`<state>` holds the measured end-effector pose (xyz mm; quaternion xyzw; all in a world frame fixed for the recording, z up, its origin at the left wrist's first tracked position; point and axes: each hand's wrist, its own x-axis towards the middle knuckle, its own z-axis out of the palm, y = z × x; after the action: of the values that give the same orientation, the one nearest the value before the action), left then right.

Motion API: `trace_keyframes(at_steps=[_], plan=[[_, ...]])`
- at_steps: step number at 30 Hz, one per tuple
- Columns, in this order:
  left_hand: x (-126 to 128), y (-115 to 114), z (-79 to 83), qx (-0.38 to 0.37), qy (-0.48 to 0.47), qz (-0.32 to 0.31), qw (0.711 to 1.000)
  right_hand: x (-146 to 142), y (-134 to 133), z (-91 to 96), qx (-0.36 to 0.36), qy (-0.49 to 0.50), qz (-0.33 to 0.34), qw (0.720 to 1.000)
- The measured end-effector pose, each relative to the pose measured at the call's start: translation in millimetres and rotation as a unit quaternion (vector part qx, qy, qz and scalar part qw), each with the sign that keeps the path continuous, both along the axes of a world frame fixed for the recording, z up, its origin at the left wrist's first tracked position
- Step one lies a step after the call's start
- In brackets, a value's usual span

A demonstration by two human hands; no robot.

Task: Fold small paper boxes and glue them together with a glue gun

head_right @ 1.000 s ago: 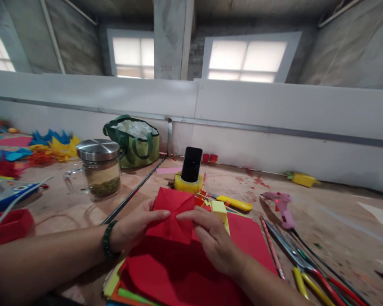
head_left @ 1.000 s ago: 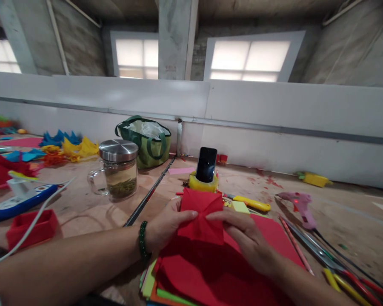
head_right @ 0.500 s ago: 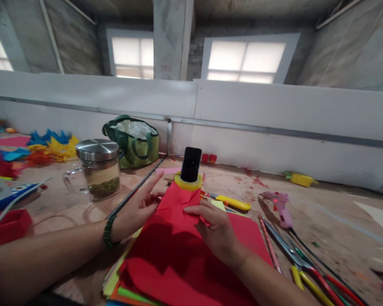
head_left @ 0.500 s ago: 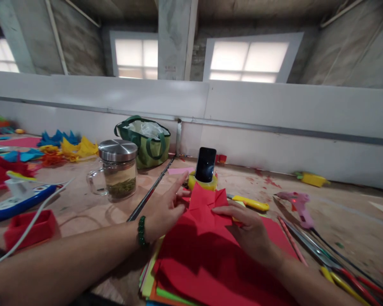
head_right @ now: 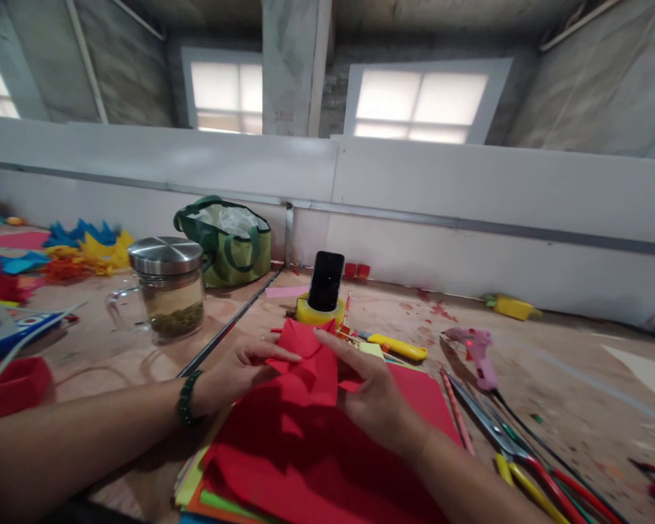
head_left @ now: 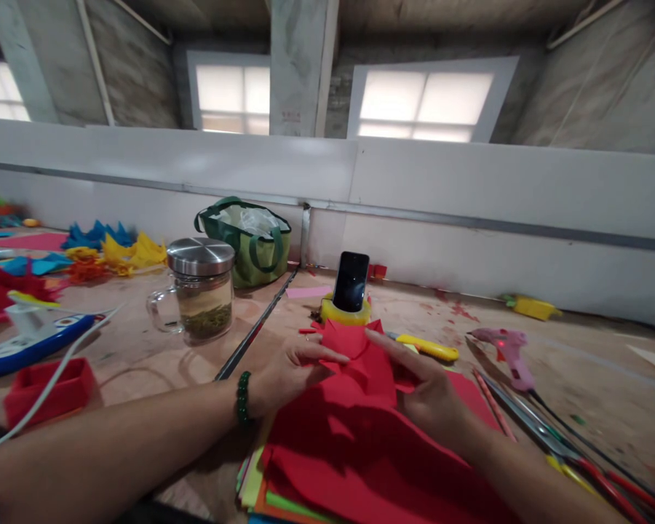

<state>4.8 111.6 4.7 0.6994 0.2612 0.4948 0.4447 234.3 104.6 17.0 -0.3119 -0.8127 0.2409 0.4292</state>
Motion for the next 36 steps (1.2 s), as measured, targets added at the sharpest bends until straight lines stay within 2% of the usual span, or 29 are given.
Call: trace_keyframes(at_steps=[5,10,14,19,22,26,32,36], plan=[[1,0,-3.2,-0.035,0.018,0.028,0.999,2,6,0.2,0.018,-0.014,0.006,1.0],[7,-3,-2.9,-0.168,-0.036,-0.007,0.985,-4,5,2.3,0.003,0.031,-0.018,0.999],[9,-6,-0.7,-0.194,-0.051,-0.002,0.98,-8,2,0.8,-0.06,0.05,-0.015,0.997],[10,-10,2.0,-0.26,-0.083,-0.001,0.962,-14,-1,-3.0,-0.157,0.093,-0.064,0.981],[12,-10,0.1,-0.245,-0.102,0.008,0.964,-19,-2,-5.4,-0.204,0.134,-0.064,0.968],[14,-9,-2.8,-0.218,-0.135,0.023,0.966,-25,-3,-7.6,-0.219,0.19,-0.073,0.954],[15,-8,-1.8,-0.208,-0.136,0.036,0.968,-29,-8,-3.0,-0.287,0.272,-0.04,0.918],[14,-8,0.3,-0.233,-0.146,-0.007,0.961,-28,-5,-3.5,-0.297,0.256,-0.056,0.918]])
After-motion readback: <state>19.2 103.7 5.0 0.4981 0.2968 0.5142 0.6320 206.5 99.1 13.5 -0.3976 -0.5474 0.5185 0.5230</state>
